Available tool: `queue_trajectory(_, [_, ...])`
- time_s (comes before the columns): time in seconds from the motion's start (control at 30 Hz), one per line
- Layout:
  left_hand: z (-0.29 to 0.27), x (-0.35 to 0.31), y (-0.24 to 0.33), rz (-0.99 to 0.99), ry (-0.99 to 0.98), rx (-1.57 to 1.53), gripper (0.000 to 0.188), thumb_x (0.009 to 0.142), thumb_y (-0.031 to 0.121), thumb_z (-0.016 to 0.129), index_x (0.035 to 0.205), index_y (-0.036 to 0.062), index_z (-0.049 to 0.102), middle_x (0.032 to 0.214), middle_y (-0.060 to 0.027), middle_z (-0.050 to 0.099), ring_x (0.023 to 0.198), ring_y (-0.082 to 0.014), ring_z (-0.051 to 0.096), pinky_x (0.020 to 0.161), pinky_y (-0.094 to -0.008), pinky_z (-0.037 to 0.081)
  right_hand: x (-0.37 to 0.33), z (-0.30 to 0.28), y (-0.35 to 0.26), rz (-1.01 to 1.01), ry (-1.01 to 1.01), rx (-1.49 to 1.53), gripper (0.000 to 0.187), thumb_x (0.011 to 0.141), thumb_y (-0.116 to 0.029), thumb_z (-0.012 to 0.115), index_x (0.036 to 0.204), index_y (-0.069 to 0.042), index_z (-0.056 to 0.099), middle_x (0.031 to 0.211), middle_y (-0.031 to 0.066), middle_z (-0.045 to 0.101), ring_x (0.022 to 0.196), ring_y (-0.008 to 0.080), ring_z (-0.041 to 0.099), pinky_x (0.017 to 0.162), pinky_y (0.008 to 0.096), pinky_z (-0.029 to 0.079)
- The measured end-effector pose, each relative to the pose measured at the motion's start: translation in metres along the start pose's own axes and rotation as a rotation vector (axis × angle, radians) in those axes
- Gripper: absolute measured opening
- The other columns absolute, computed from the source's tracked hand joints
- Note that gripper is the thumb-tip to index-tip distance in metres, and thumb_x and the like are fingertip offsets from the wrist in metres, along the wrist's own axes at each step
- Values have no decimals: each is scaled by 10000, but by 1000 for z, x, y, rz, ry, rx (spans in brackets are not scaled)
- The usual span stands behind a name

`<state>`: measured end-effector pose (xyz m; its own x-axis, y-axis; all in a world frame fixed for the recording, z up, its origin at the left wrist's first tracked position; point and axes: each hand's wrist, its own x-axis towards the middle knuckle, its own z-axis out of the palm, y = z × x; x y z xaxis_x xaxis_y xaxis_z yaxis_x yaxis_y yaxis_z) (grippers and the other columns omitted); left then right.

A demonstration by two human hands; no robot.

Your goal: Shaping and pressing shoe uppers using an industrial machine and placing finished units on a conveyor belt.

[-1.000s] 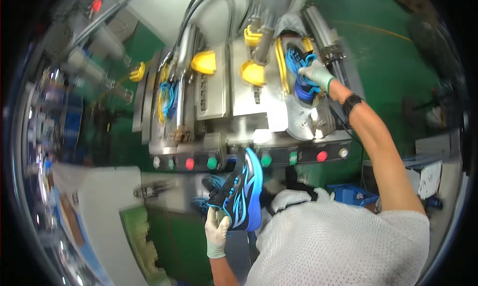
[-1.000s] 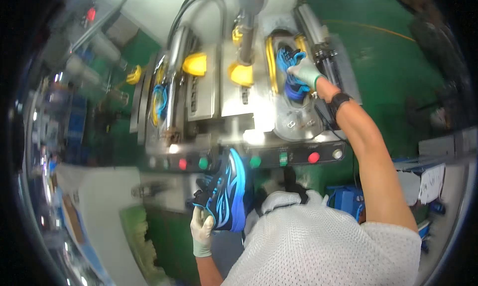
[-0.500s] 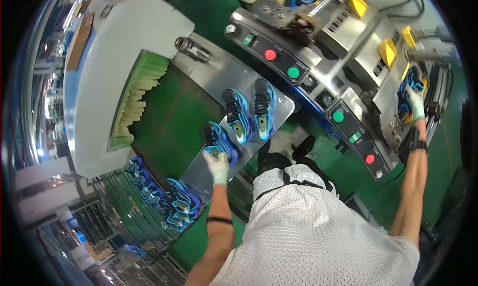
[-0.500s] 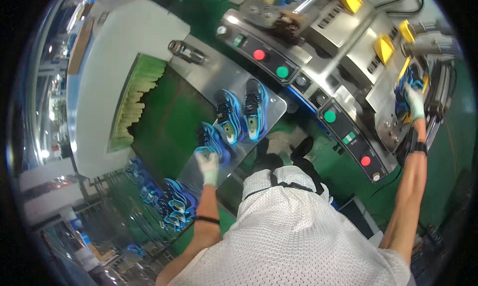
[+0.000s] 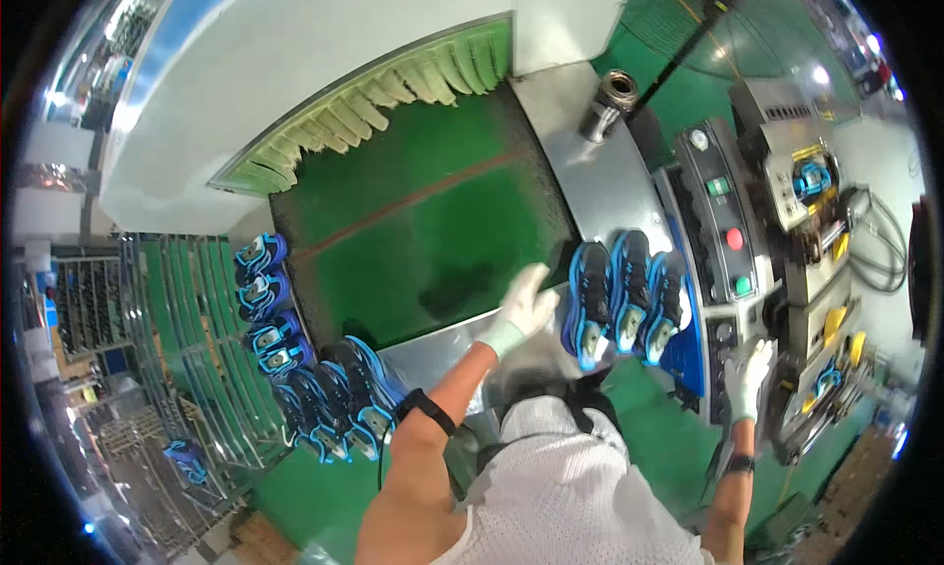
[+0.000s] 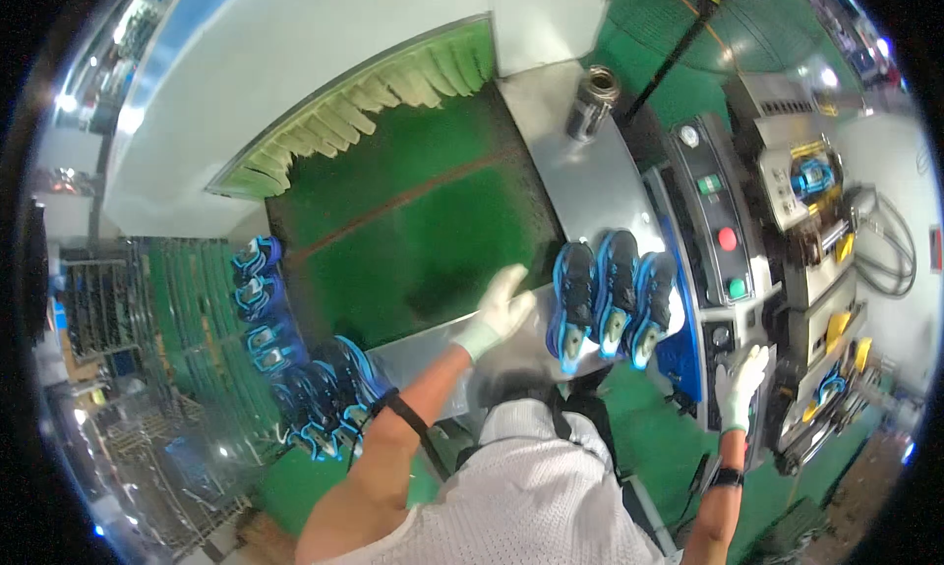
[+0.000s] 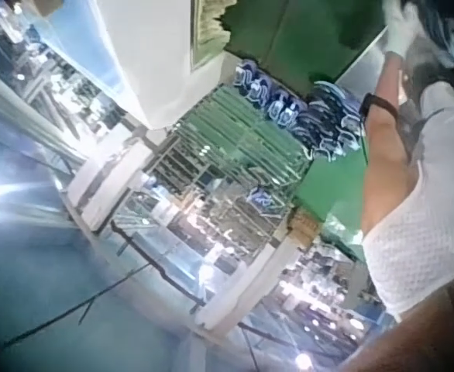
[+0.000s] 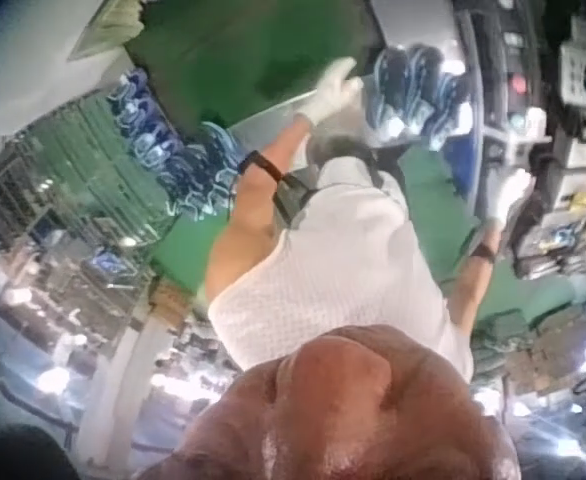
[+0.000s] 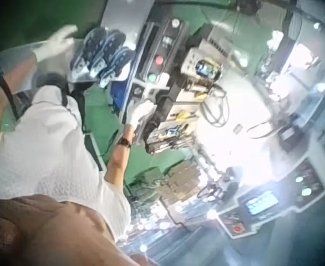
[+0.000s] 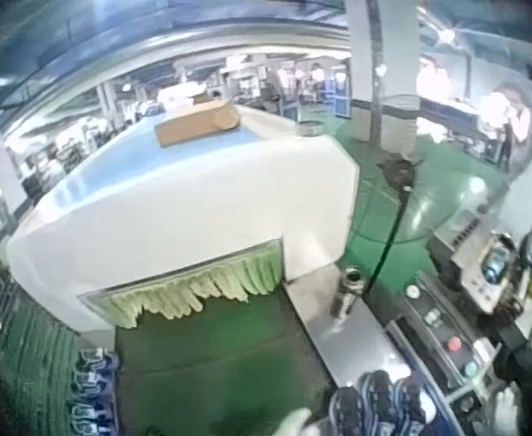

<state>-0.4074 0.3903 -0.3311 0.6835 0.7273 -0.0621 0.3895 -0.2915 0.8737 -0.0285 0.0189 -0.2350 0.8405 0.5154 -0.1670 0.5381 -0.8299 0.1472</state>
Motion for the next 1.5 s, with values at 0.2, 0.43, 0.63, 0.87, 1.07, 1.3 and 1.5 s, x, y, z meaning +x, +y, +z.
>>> queue_trajectory(0.2, [-170, 185, -75, 296, 333, 145, 552, 997, 245, 598, 1493, 66, 436, 1464, -246, 484, 1354, -406, 464, 1151, -472, 369, 15, -121, -323, -684, -64, 437, 780, 866, -74, 695, 1538, 26, 313, 1583, 277, 318, 1488, 407, 304, 1221, 453, 233])
queue_trajectory(0.43, [-395, 275, -288, -313, 808, 746, 196, 963, 186, 522, 1046, 46, 631, 807, -129, 688, 744, -378, 650, 849, -476, 502, 96, 16, -654, -1094, -164, 365, 812, 893, -251, 687, 1538, 25, 278, 1607, 292, 233, 1512, 465, 179, 1243, 519, 166])
queue_trajectory(0.63, [-388, 254, -454, -617, 453, 1062, 200, 963, 155, 504, 1089, 74, 637, 978, -140, 695, 866, -348, 651, 898, -481, 497, 111, 111, -727, -1187, 38, 331, 768, 879, -266, 600, 1511, 60, 310, 1591, 306, 259, 1503, 481, 189, 1210, 631, 124])
queue_trajectory(0.87, [-287, 285, -495, -584, 662, 548, 223, 975, 154, 495, 1130, 77, 635, 1049, -146, 683, 949, -339, 640, 937, -480, 493, 101, 123, -732, -1204, 63, 253, 780, 830, -179, 523, 1522, 74, 268, 1572, 356, 253, 1461, 557, 213, 1192, 664, 131])
queue_trajectory(1.07, [-331, 274, -508, -512, 896, 355, 244, 985, 153, 487, 1165, 80, 634, 1110, -150, 673, 1020, -331, 631, 971, -479, 489, 99, 132, -715, -1204, 122, 194, 727, 883, -170, 443, 1546, 60, 253, 1574, 356, 260, 1466, 547, 228, 1207, 607, 161])
queue_trajectory(1.3, [-343, 252, -510, -423, 985, 235, 269, 997, 152, 477, 1206, 83, 632, 1181, -155, 661, 1104, -322, 621, 1010, -478, 485, 97, 128, -721, -1262, 99, 210, 698, 991, -273, 372, 1570, 68, 181, 1620, 328, 163, 1511, 487, 162, 1223, 552, 125])
queue_trajectory(1.5, [-374, 256, -480, -306, 1048, 233, 292, 1007, 152, 469, 1241, 86, 631, 1242, -160, 651, 1175, -315, 612, 1043, -477, 482, 95, 133, -724, -1233, 68, 237, 684, 964, -188, 346, 1565, 89, 174, 1616, 333, 172, 1509, 488, 168, 1225, 543, 122])
